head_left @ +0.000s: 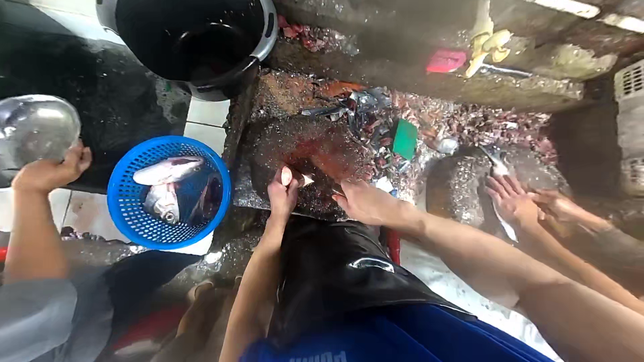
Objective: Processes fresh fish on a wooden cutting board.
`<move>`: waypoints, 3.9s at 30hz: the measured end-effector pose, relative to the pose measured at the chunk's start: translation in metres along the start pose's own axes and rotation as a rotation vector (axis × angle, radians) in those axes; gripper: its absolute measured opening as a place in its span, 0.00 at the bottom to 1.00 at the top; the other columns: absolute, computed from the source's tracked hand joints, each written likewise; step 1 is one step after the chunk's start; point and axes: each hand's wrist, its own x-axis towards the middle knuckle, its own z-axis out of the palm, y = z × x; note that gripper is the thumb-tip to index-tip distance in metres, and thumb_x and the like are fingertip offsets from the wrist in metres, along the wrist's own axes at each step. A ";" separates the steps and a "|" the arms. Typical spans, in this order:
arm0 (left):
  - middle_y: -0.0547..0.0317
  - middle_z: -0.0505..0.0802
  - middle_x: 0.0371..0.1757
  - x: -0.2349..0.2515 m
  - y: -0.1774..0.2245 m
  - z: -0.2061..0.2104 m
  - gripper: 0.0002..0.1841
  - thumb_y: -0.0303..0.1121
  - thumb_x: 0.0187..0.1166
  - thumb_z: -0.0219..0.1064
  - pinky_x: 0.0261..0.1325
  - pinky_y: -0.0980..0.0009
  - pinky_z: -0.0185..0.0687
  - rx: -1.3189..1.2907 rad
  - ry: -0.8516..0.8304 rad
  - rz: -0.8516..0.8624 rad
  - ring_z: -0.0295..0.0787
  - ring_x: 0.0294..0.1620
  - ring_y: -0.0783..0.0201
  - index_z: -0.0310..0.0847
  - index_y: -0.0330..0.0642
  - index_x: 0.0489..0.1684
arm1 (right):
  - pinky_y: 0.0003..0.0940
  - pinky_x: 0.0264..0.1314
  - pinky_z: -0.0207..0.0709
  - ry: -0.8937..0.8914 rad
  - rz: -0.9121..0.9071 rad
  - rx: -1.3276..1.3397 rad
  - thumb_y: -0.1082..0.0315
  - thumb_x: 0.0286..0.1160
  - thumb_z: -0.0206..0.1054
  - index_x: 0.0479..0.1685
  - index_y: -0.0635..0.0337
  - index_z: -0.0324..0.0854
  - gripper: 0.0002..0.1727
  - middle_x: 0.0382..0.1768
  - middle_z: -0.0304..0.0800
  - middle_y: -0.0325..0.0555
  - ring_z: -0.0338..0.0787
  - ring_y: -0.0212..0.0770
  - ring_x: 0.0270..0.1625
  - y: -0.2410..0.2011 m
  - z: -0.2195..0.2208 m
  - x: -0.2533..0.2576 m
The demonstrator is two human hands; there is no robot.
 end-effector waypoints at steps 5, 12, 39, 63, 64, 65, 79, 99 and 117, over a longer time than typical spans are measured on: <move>0.44 0.95 0.48 0.001 -0.007 0.004 0.21 0.42 0.82 0.66 0.54 0.46 0.90 0.007 0.046 0.056 0.95 0.47 0.52 0.82 0.36 0.65 | 0.62 0.53 0.86 0.010 0.042 -0.042 0.44 0.91 0.50 0.64 0.60 0.76 0.27 0.48 0.90 0.57 0.93 0.60 0.54 -0.010 0.000 0.018; 0.53 0.94 0.51 -0.013 -0.012 0.008 0.19 0.46 0.82 0.69 0.56 0.52 0.92 -0.048 -0.030 -0.030 0.94 0.51 0.60 0.83 0.44 0.61 | 0.68 0.44 0.86 0.137 0.039 -0.124 0.48 0.89 0.55 0.71 0.58 0.71 0.25 0.42 0.92 0.60 0.94 0.66 0.46 -0.024 0.043 0.090; 0.55 0.94 0.54 -0.026 -0.013 0.032 0.26 0.47 0.88 0.63 0.56 0.61 0.93 -0.065 0.255 0.032 0.94 0.51 0.67 0.69 0.43 0.78 | 0.49 0.23 0.84 0.300 -0.059 1.144 0.46 0.93 0.51 0.56 0.58 0.81 0.24 0.24 0.84 0.52 0.84 0.47 0.18 -0.036 0.120 0.116; 0.36 0.91 0.54 -0.007 -0.012 0.017 0.18 0.36 0.80 0.70 0.54 0.49 0.91 0.125 -0.005 0.241 0.94 0.51 0.45 0.82 0.30 0.59 | 0.57 0.30 0.80 -0.116 -0.046 -0.661 0.71 0.79 0.65 0.43 0.63 0.83 0.05 0.32 0.84 0.56 0.89 0.62 0.39 -0.036 -0.100 -0.019; 0.38 0.91 0.53 -0.006 -0.012 0.014 0.18 0.36 0.81 0.70 0.54 0.50 0.91 0.092 -0.009 0.222 0.94 0.50 0.48 0.81 0.31 0.60 | 0.57 0.31 0.80 -0.160 -0.010 -0.666 0.72 0.77 0.66 0.43 0.64 0.83 0.05 0.34 0.84 0.58 0.89 0.63 0.40 -0.043 -0.100 -0.010; 0.42 0.92 0.52 -0.003 -0.012 0.013 0.18 0.36 0.83 0.69 0.54 0.52 0.92 0.025 -0.010 0.184 0.94 0.49 0.52 0.79 0.33 0.63 | 0.58 0.32 0.81 -0.174 0.020 -0.650 0.72 0.76 0.67 0.43 0.65 0.83 0.05 0.35 0.84 0.59 0.89 0.63 0.41 -0.044 -0.099 -0.005; 0.55 0.95 0.46 0.052 -0.020 0.020 0.14 0.31 0.81 0.69 0.57 0.64 0.93 -0.423 0.189 0.040 0.94 0.48 0.66 0.81 0.33 0.58 | 0.66 0.42 0.85 0.009 0.337 -0.118 0.55 0.93 0.48 0.69 0.63 0.68 0.21 0.37 0.90 0.64 0.94 0.70 0.44 0.008 0.076 0.006; 0.53 0.94 0.35 0.120 0.009 0.021 0.15 0.39 0.74 0.71 0.46 0.56 0.89 0.057 0.020 -0.084 0.94 0.38 0.60 0.85 0.38 0.50 | 0.59 0.35 0.86 -0.190 0.624 -0.077 0.72 0.88 0.53 0.71 0.65 0.64 0.17 0.41 0.87 0.63 0.93 0.67 0.44 -0.125 -0.020 0.011; 0.45 0.94 0.44 0.170 0.018 0.022 0.20 0.43 0.75 0.70 0.57 0.45 0.86 0.107 -0.112 -0.240 0.93 0.50 0.49 0.87 0.35 0.53 | 0.66 0.42 0.86 0.024 0.539 0.140 0.64 0.82 0.63 0.63 0.68 0.75 0.19 0.50 0.88 0.65 0.93 0.67 0.48 -0.093 -0.009 0.045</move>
